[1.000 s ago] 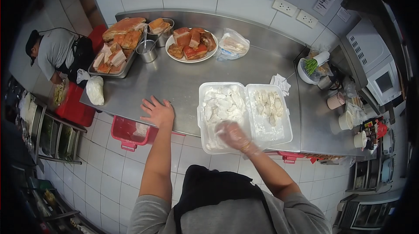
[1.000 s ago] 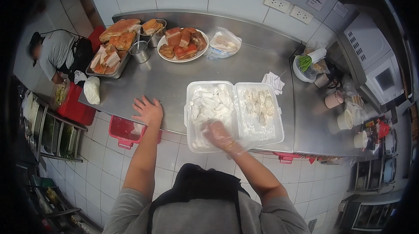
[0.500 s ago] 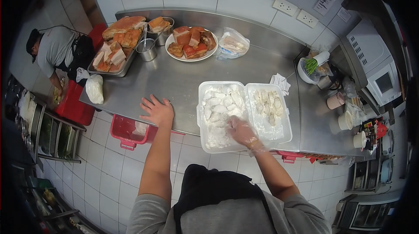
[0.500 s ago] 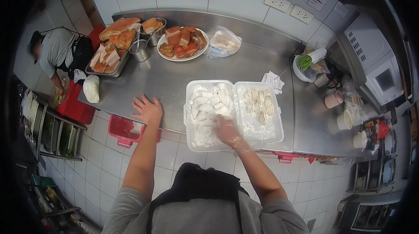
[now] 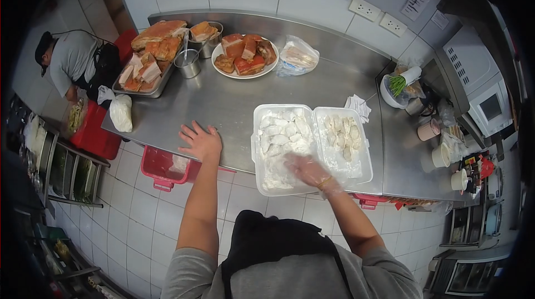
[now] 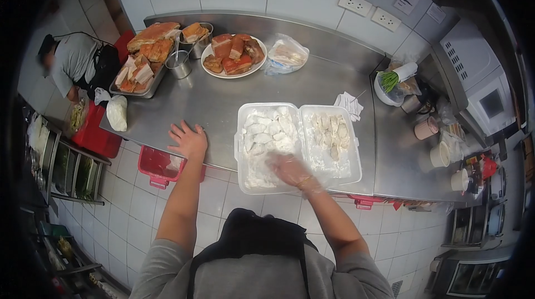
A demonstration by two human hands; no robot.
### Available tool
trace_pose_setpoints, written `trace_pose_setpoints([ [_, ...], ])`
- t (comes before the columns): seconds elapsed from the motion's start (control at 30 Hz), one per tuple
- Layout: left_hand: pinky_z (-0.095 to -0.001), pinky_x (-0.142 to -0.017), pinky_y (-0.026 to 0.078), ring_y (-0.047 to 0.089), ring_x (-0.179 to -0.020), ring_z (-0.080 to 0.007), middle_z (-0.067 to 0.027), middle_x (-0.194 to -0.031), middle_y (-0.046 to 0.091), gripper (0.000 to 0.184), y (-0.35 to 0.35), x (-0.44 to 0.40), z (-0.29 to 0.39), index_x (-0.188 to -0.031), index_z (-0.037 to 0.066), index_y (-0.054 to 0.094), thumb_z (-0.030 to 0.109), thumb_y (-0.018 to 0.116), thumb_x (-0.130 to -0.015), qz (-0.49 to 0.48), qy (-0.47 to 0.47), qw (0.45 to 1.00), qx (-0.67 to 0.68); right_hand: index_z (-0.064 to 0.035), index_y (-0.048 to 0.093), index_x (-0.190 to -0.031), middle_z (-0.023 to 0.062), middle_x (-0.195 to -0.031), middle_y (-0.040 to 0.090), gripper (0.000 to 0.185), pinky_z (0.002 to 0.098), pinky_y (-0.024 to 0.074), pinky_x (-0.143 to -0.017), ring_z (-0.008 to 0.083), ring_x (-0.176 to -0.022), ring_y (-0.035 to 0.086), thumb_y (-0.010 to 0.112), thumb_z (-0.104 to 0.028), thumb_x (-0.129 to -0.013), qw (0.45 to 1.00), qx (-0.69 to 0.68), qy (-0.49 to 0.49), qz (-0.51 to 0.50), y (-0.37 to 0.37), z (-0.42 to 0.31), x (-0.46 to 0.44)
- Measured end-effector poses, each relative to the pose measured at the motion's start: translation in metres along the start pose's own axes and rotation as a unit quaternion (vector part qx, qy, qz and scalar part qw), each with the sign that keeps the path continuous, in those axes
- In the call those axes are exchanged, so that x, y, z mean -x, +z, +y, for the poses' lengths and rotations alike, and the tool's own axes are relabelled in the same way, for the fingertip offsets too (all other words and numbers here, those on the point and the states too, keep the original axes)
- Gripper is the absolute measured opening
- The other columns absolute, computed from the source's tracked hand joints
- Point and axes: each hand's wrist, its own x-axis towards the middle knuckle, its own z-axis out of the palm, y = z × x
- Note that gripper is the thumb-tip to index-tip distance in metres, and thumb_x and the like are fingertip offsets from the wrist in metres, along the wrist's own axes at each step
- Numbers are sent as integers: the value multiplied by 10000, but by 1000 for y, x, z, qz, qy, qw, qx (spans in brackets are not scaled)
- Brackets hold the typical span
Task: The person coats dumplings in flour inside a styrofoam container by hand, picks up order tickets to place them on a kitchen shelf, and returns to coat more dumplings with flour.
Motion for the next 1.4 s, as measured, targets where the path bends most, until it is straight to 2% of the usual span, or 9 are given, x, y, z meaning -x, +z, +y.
trace_pose_setpoints([
  [0.1, -678, -1039, 154, 153, -1398, -354, -173, -1511, 199, 614, 2, -1, -1, -1409, 107, 342, 421, 437, -891, 5, -2, 1000, -3, 2, 526, -1219, 309, -1191, 530, 488, 454, 360, -1011, 415, -1109, 516, 484, -390, -930, 991, 57, 120, 2, -22, -3, 4],
  [0.2, -678, -1039, 150, 156, -1397, -355, -173, -1511, 200, 613, 2, 0, -2, -1410, 107, 341, 419, 434, -891, 4, -1, 1000, -3, 22, 529, -1184, 293, -1187, 536, 493, 456, 358, -1011, 406, -1153, 490, 519, -385, -907, 985, 106, -47, 129, 12, 9, 9],
  [0.3, -678, -1040, 148, 157, -1397, -356, -176, -1511, 196, 612, 2, 0, 0, -1412, 106, 338, 417, 430, -893, 1, 0, 1000, -1, 14, 517, -1211, 274, -1199, 538, 519, 444, 347, -1034, 396, -1197, 461, 564, -380, -876, 984, 152, -59, 69, 37, 4, 5],
  [0.5, -676, -1042, 148, 149, -1399, -353, -174, -1515, 184, 612, -1, 0, 0, -1416, 108, 332, 418, 426, -898, -7, -1, 1000, -5, 1, 484, -1276, 222, -1219, 548, 551, 401, 429, -961, 322, -1135, 534, 593, -350, -865, 993, -112, -42, -18, 9, -3, 0],
  [0.63, -673, -1042, 152, 146, -1399, -350, -169, -1516, 183, 612, 2, -1, -1, -1416, 108, 331, 421, 427, -899, -5, -1, 1000, -3, -32, 505, -1281, 83, -1138, 582, 462, 283, 524, -709, 154, -1001, 575, 578, -274, -894, 848, -525, 71, -32, -38, -11, 1],
  [0.83, -670, -1045, 149, 149, -1399, -347, -165, -1519, 182, 611, 2, 0, 0, -1416, 110, 335, 419, 430, -897, -5, -4, 1000, -1, -49, 524, -1252, 180, -1180, 573, 423, 381, 453, -917, 306, -1087, 554, 595, -213, -869, 976, 3, -89, 199, -58, -20, -59],
  [1.03, -671, -1041, 159, 151, -1401, -340, -160, -1517, 190, 612, 0, 0, 0, -1413, 113, 342, 421, 434, -892, -4, -6, 1000, -8, -48, 562, -1203, 210, -1152, 571, 403, 408, 412, -964, 362, -1104, 527, 616, -180, -826, 962, -48, -59, 262, -72, 7, -45],
  [1.3, -680, -1029, 172, 152, -1404, -329, -145, -1515, 198, 604, 1, -1, 3, -1414, 126, 335, 425, 431, -898, -9, -9, 1000, -21, -22, 559, -1170, 206, -1112, 593, 431, 436, 442, -914, 371, -1059, 552, 624, -210, -788, 898, 165, 244, 328, -82, 142, 57],
  [1.4, -680, -1028, 176, 150, -1406, -326, -143, -1513, 203, 597, 2, 0, 1, -1412, 126, 336, 428, 422, -904, -5, -9, 1000, -27, 13, 600, -1068, 237, -1021, 624, 382, 452, 452, -873, 375, -991, 587, 625, -223, -769, 918, 119, 225, 303, -51, 132, 59],
])
